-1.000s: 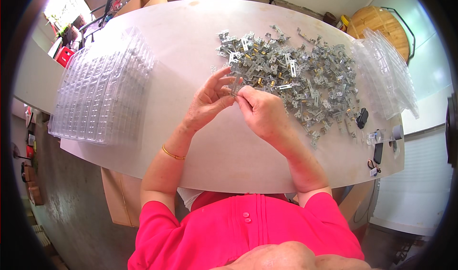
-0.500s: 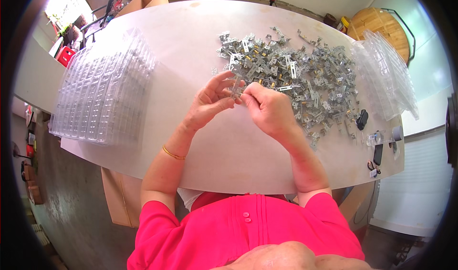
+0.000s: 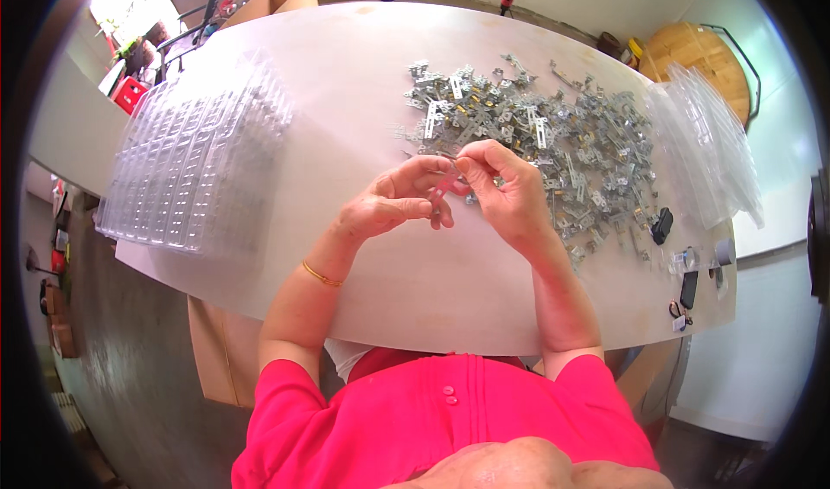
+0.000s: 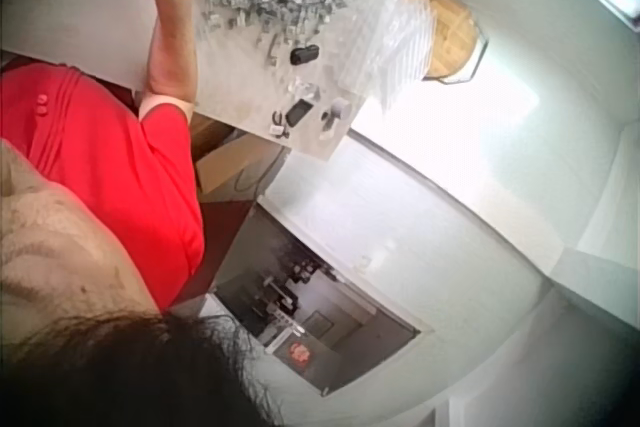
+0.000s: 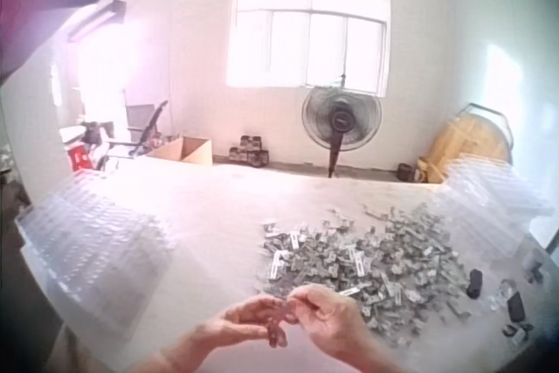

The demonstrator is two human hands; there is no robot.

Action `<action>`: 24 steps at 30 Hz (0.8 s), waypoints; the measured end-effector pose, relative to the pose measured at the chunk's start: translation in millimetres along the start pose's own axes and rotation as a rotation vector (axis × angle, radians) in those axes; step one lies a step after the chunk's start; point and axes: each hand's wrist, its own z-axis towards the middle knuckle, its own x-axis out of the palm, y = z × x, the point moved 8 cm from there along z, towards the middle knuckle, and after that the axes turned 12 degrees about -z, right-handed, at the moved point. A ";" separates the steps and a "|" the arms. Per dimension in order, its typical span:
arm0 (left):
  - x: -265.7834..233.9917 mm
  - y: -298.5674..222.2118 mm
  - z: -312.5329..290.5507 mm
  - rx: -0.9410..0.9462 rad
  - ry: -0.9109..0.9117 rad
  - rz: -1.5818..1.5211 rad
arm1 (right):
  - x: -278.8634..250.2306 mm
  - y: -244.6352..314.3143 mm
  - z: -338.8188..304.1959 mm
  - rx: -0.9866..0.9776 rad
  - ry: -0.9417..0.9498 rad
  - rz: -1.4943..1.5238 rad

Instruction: The person assembles metal brackets by inserting small pins into metal components by hand and places the assembled brackets into compartments of a plastic tray.

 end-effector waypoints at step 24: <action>38.8 -53.0 -11.2 0.441 -0.554 1.291 | -5.3 0.1 -7.5 -0.065 -0.226 -0.035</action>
